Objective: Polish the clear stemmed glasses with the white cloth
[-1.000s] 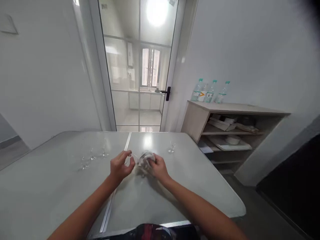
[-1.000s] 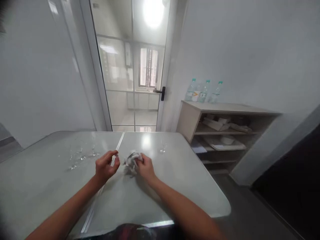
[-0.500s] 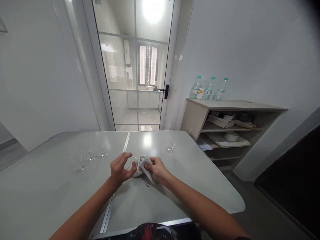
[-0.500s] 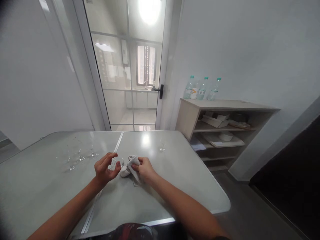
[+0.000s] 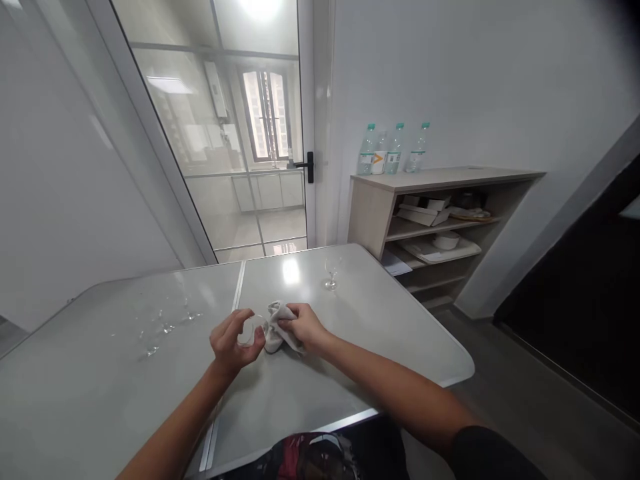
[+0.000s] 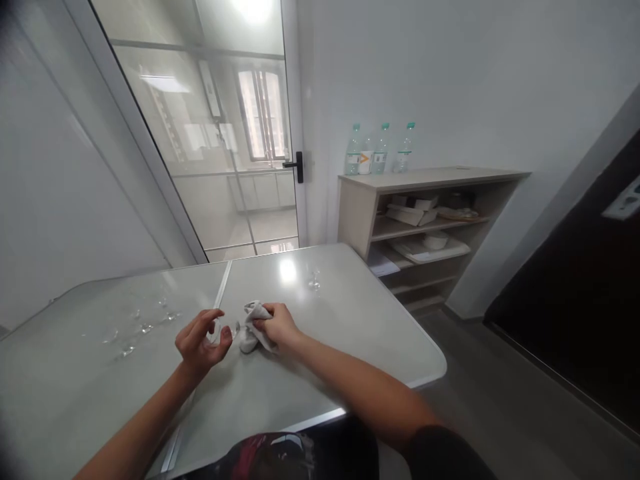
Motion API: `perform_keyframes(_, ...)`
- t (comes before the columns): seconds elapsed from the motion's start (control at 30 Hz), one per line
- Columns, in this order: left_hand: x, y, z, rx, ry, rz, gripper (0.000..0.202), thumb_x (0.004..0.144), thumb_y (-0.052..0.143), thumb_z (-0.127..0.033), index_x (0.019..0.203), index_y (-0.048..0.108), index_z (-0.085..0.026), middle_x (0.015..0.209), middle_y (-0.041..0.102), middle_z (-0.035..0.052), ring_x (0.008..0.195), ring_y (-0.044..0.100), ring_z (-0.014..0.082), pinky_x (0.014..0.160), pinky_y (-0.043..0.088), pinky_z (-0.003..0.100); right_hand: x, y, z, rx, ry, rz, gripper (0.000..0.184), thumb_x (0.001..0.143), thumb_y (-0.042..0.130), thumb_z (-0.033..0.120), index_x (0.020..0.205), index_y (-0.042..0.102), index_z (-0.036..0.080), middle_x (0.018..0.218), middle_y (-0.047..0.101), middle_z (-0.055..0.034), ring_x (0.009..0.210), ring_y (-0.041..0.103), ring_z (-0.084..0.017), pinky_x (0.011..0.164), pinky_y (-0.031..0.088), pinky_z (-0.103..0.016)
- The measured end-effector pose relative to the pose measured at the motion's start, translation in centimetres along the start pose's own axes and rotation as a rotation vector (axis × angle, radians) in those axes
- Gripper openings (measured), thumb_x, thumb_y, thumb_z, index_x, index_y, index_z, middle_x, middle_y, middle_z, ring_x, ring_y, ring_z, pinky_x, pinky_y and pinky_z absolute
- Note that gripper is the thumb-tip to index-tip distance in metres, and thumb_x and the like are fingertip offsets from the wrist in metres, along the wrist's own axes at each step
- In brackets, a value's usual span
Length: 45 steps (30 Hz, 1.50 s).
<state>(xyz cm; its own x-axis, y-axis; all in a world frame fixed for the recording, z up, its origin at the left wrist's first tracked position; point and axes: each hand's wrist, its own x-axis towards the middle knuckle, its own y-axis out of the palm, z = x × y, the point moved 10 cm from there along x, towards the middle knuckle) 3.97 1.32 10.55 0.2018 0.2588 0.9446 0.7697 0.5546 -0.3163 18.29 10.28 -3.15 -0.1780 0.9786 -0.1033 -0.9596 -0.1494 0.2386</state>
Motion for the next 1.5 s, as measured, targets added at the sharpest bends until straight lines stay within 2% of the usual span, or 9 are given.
perform_keyframes(0.13, -0.2, 0.9, -0.7, -0.085, 0.02, 0.069, 0.024, 0.083, 0.061, -0.015, 0.106, 0.063, -0.017, 0.079, 0.067, 0.0057, 0.058, 0.058, 0.0149, 0.055, 0.048, 0.026, -0.5, 1.3, -0.9, -0.035, 0.092, 0.093, 0.018, 0.06, 0.082, 0.027, 0.069, 0.072, 0.014, 0.06, 0.064, 0.0009, 0.058, 0.054, -0.014, 0.057, 0.04, -0.025)
perform_keyframes(0.4, -0.4, 0.2, -0.9, 0.128, 0.235, 0.031, 0.031, 0.079, 0.066, -0.016, 0.111, 0.066, -0.015, 0.085, 0.075, 0.0101, 0.074, 0.073, 0.0228, 0.069, 0.056, 0.031, 0.3, -1.2, -0.8, -0.026, 0.112, -0.038, 0.018, 0.073, 0.075, 0.031, 0.081, 0.072, 0.015, 0.066, 0.068, -0.0004, 0.062, 0.058, -0.016, 0.059, 0.041, -0.025)
perform_keyframes(0.5, -0.2, 0.0, -0.3, 0.198, 0.22, 0.005, 0.031, 0.079, 0.067, -0.017, 0.11, 0.066, -0.017, 0.084, 0.075, 0.0088, 0.072, 0.073, 0.0222, 0.068, 0.056, 0.03, 0.5, -1.7, -0.3, 0.022, 0.085, -0.089, 0.02, 0.076, 0.073, 0.035, 0.084, 0.069, 0.017, 0.068, 0.067, 0.0011, 0.065, 0.057, -0.015, 0.061, 0.041, -0.025)
perform_keyframes(0.73, -0.1, -0.5, -0.3, 0.145, 0.163, -0.001, 0.032, 0.078, 0.067, -0.016, 0.11, 0.065, -0.017, 0.084, 0.074, 0.0083, 0.07, 0.072, 0.0211, 0.064, 0.055, 0.029, 0.1, 0.7, -0.4, 0.129, 0.138, 0.081, 0.037, 0.062, 0.086, 0.042, 0.08, 0.071, 0.015, 0.071, 0.07, -0.0036, 0.067, 0.062, -0.019, 0.066, 0.047, -0.03)
perform_keyframes(0.93, -0.2, -0.2, -1.7, 0.139, 0.207, 0.034, 0.032, 0.079, 0.068, -0.017, 0.11, 0.065, -0.018, 0.085, 0.074, 0.0089, 0.071, 0.071, 0.0212, 0.067, 0.055, 0.031, -0.2, -0.5, 0.1, 0.1, 0.048, -0.021, 0.041, 0.047, 0.092, 0.028, 0.077, 0.067, 0.016, 0.069, 0.064, 0.0027, 0.067, 0.056, -0.015, 0.066, 0.042, -0.028)
perform_keyframes(1.13, -0.1, -0.5, -1.0, 0.167, 0.197, 0.009, 0.031, 0.078, 0.069, -0.017, 0.109, 0.064, -0.018, 0.082, 0.073, 0.0078, 0.067, 0.069, 0.0205, 0.064, 0.053, 0.03, -0.9, 1.5, 1.6, 0.211, 0.043, 0.107, 0.048, 0.057, 0.089, 0.036, 0.095, 0.065, 0.019, 0.08, 0.067, 0.0015, 0.072, 0.06, -0.017, 0.068, 0.046, -0.029)
perform_keyframes(1.27, -0.1, -0.6, -0.7, 0.159, 0.178, 0.01, 0.032, 0.078, 0.069, -0.017, 0.11, 0.064, -0.018, 0.082, 0.073, 0.0079, 0.069, 0.071, 0.0213, 0.066, 0.055, 0.03, -1.1, 2.3, 0.9, 0.272, 0.1, 0.163, 0.047, 0.066, 0.084, 0.054, 0.086, 0.058, 0.021, 0.074, 0.065, 0.0017, 0.068, 0.059, -0.016, 0.067, 0.047, -0.029)
perform_keyframes(1.4, -0.3, 0.0, -1.6, 0.139, 0.196, 0.04, 0.031, 0.079, 0.069, -0.018, 0.11, 0.064, -0.017, 0.084, 0.074, 0.009, 0.069, 0.071, 0.0214, 0.066, 0.055, 0.03, -0.8, 1.6, -0.6, 0.148, 0.088, 0.106, 0.054, 0.053, 0.091, 0.039, 0.094, 0.059, 0.023, 0.066, 0.061, 0.007, 0.059, 0.054, -0.014, 0.059, 0.043, -0.027)
perform_keyframes(1.5, -0.5, 0.3, -2.0, 0.141, 0.195, 0.067, 0.031, 0.08, 0.068, -0.019, 0.111, 0.064, -0.018, 0.084, 0.074, 0.009, 0.069, 0.071, 0.0214, 0.065, 0.054, 0.031, -0.6, 1.3, -1.1, 0.036, 0.047, 0.092, 0.047, 0.055, 0.087, 0.035, 0.095, 0.068, 0.019, 0.071, 0.066, 0.0028, 0.064, 0.058, -0.016, 0.062, 0.043, -0.028)
